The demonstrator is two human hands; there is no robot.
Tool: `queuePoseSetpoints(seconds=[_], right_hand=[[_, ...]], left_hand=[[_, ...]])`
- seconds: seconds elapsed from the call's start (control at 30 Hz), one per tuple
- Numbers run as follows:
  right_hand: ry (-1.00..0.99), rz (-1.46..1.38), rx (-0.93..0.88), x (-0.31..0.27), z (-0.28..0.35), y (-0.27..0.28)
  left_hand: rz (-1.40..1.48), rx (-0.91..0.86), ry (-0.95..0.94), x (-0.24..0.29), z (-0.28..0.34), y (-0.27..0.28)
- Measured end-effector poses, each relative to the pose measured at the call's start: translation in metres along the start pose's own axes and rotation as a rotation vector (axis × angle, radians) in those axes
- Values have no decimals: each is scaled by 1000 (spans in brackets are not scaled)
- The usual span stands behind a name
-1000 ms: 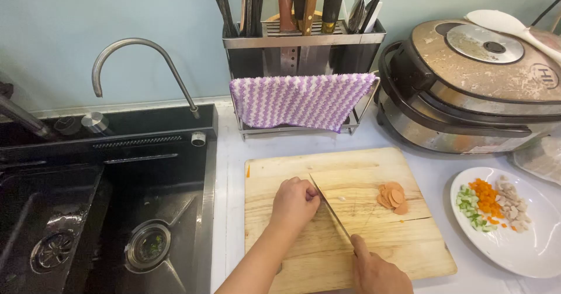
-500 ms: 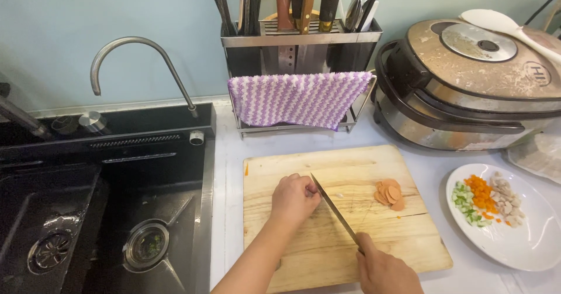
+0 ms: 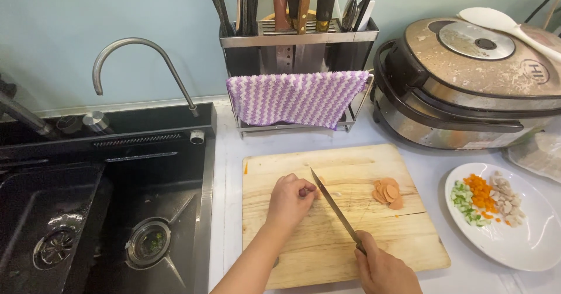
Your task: Preparing and cooking ingredients in a kitchen.
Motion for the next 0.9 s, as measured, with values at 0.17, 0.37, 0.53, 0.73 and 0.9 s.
queuePoseSetpoints(seconds=[0.17,0.37,0.53,0.73,0.9], right_hand=[[36,66,-85,0,-6,10],[29,151,-139,-15,-13,25],[60,-5,-146,19,-24,21],[138,-138,-202,70,-38,8],[140,-242,-174,79,-43,11]], left_hand=[[20,40,25,6,5,-1],[-49,67,41,24,4,-2],[-121,92,115,23,-2,-6],[-209,73,59,50,-4,-7],[-97,32,46,75,-7,-20]])
Point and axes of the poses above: each hand's wrist, its own z-axis away from the middle knuckle, its own y-axis out of the back of the hand, x = y × z, the point moved 1 cm from there along -z, towards the middle knuckle, and after that the axes turned 3 degrees about -z, right-handed, at the moved point
